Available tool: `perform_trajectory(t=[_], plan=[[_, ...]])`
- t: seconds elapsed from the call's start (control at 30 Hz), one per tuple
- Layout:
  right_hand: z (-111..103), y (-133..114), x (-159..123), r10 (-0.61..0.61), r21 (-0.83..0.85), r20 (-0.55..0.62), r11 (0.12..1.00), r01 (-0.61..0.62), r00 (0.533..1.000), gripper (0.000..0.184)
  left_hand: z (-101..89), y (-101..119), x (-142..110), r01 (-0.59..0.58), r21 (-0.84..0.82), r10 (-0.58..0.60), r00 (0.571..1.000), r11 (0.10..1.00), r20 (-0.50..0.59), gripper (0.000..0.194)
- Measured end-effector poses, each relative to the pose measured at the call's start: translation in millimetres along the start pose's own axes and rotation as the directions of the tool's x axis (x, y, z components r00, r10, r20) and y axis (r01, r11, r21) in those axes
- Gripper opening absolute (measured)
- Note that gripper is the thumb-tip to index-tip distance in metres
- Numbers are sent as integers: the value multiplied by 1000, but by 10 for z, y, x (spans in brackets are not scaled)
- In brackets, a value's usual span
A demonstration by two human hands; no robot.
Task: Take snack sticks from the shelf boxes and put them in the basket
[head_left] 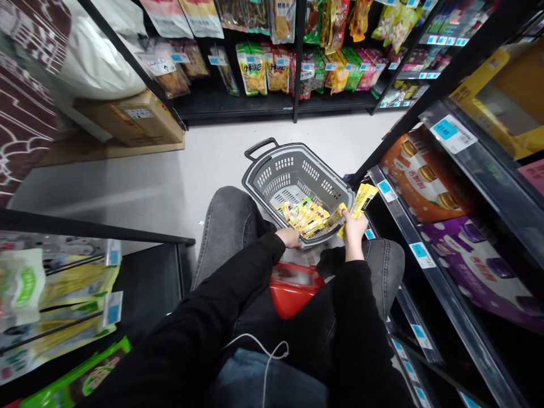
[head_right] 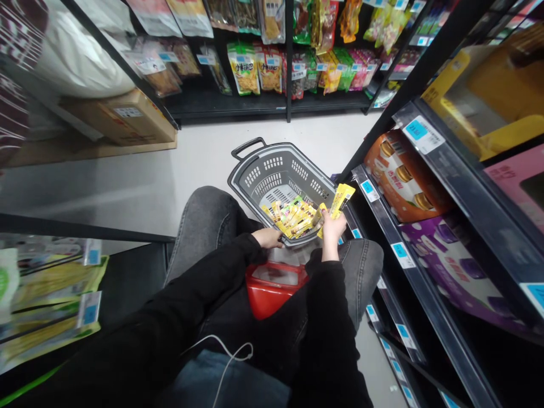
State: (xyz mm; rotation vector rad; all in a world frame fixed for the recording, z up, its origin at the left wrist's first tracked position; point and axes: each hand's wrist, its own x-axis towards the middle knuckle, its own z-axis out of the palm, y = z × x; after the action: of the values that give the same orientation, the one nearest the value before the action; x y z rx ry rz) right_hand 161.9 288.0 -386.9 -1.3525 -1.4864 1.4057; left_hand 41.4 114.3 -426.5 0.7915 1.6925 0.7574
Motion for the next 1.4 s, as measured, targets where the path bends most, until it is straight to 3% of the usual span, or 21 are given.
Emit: perform_trajectory(t=[0.17, 0.33, 0.43, 0.6, 0.73, 0.9, 0.97, 1.13, 1.4], plan=[[-40, 83, 23, 125, 19, 4, 992, -125, 992, 20, -28, 10, -10, 90, 171, -81, 995, 981, -63, 26], [-25, 30, -19, 187, 108, 60, 975, -193, 980, 23, -39, 86, -35, 90, 167, -78, 994, 982, -79, 22], [61, -57, -139, 219, 181, 159, 952, -247, 963, 24, -24, 228, -32, 33, 67, -29, 998, 997, -61, 27], [233, -179, -401, 209, 378, 477, 828, -414, 854, 32, 31, 484, -92, -52, -224, 73, 994, 973, 85, 47], [313, -220, -516, 211, 398, 529, 794, -460, 822, 31, 42, 549, -154, -47, -419, 121, 981, 907, 151, 53], [307, -239, -525, 163, 385, 606, 797, -466, 778, 35, 31, 534, -140, -45, -502, 121, 985, 864, 120, 48], [285, -237, -502, 153, 365, 589, 826, -430, 794, 38, 28, 531, -126, -48, -503, 118, 987, 863, 109, 46], [213, -201, -407, 74, 180, 426, 970, -165, 902, 38, -8, 542, -129, -70, -482, 124, 989, 873, 81, 44], [135, -143, -249, 48, 305, 191, 947, -106, 980, 38, -55, 555, -164, -101, -387, 141, 987, 917, 76, 39]])
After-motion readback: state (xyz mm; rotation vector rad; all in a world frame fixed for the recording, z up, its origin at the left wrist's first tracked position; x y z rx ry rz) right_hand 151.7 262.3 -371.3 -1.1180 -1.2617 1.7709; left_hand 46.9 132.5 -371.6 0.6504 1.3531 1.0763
